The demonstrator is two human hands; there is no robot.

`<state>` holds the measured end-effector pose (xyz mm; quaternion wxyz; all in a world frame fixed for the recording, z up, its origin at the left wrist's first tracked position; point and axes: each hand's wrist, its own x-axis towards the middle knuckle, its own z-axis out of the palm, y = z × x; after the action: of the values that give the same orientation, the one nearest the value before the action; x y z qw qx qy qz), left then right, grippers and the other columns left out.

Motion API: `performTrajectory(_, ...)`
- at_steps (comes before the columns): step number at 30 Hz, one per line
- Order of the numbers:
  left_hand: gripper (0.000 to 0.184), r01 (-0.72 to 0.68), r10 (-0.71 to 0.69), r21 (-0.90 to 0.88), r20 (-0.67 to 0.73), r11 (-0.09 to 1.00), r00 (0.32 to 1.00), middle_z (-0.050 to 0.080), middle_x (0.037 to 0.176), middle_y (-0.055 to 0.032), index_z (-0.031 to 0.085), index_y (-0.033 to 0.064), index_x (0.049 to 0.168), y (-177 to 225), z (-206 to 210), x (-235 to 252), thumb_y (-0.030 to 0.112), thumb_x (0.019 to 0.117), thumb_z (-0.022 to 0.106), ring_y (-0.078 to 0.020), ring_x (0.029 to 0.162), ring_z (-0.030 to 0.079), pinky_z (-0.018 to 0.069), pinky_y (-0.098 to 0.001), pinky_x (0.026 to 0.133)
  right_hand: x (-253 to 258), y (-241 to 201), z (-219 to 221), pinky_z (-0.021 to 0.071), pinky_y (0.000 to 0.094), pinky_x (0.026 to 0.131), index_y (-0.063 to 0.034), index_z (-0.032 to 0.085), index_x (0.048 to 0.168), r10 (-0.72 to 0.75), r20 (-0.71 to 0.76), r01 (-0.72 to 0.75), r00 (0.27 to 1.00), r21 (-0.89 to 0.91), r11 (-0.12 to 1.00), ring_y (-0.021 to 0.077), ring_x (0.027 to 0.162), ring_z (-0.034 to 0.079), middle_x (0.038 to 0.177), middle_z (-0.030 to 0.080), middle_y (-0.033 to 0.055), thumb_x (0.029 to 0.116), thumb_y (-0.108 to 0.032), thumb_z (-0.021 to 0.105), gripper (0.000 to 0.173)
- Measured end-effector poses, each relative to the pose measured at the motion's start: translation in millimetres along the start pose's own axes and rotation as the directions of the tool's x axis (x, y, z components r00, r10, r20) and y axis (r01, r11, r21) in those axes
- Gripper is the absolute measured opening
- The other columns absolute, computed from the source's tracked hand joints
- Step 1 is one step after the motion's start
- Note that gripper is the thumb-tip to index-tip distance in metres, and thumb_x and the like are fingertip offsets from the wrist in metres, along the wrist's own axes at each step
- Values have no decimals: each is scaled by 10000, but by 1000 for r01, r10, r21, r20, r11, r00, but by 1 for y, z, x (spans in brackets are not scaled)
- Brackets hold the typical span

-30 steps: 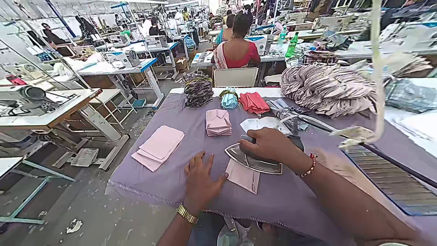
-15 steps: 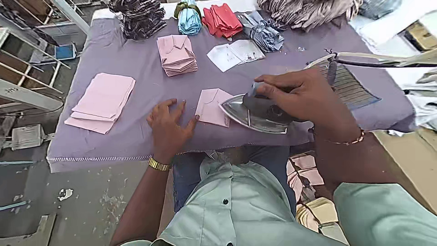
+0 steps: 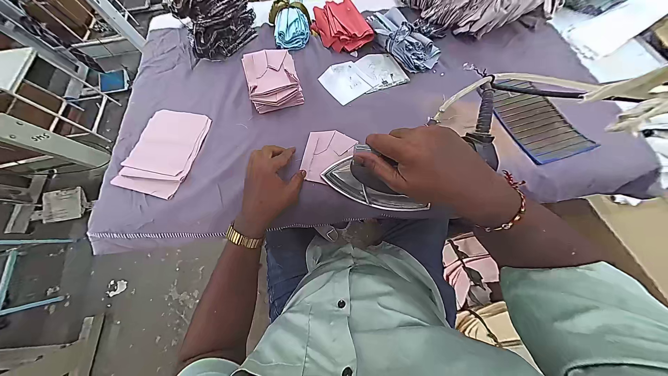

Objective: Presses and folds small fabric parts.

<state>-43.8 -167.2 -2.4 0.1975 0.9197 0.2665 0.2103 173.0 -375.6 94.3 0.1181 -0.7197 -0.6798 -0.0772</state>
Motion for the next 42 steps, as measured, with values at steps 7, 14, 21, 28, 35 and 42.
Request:
performTrajectory(7, 432, -45, 45, 3, 57, 999, 997, 684, 1046, -70, 748, 111, 1246, 9, 11, 20, 403, 927, 757, -184, 853, 655, 572, -414, 763, -15, 64, -15, 468, 468, 538, -169, 742, 927, 109, -99, -95, 989, 137, 986, 191, 606, 610, 666, 622, 22, 1054, -515, 479, 453)
performTrajectory(14, 274, 84, -74, -45, 196, 995, 978, 710, 857, -29, 775, 113, 1021, 17, 2, 32, 349, 885, 808, -185, 783, 668, 570, -464, 721, -30, 144, -12, 457, 684, 625, -50, 693, 955, 525, -314, -568, 791, -58, 821, 472, 777, 671, 823, 681, 249, 1067, -582, 389, 623)
performTrajectory(21, 191, 219, -178, -372, 142, 902, 974, 722, 776, 63, 782, 191, 979, 26, 9, 41, 374, 928, 775, -68, 639, 662, 596, -332, 612, -30, 155, -10, 402, 749, 580, -23, 620, 979, 671, -264, -716, 693, -139, 684, 608, 820, 634, 847, 638, 346, 1058, -635, 293, 698)
performTrajectory(28, 155, -83, 50, -485, -81, 871, 995, 756, 854, 10, 769, 110, 1078, 57, -17, 83, 222, 980, 727, -71, 668, 688, 605, -283, 620, -30, 153, -9, 405, 755, 581, -41, 649, 1025, 686, -279, -733, 672, -121, 669, 619, 829, 639, 865, 655, 349, 1053, -619, 297, 678)
performTrajectory(35, 319, 10, -258, -605, -325, 796, 910, 772, 943, -63, 697, 15, 1187, -16, -46, 189, 182, 923, 760, -144, 805, 743, 635, -352, 747, -31, 157, -7, 430, 747, 601, -84, 695, 1064, 698, -294, -747, 653, -100, 657, 581, 850, 663, 889, 685, 317, 1046, -615, 316, 652)
performTrajectory(42, 378, 311, -405, -360, -222, 880, 887, 768, 936, -78, 710, 58, 1217, -69, -29, 193, 199, 870, 752, -157, 790, 731, 615, -411, 771, -30, 156, -5, 436, 716, 573, -60, 680, 1002, 691, -323, -751, 647, -111, 651, 559, 817, 668, 853, 677, 301, 1046, -598, 329, 644)
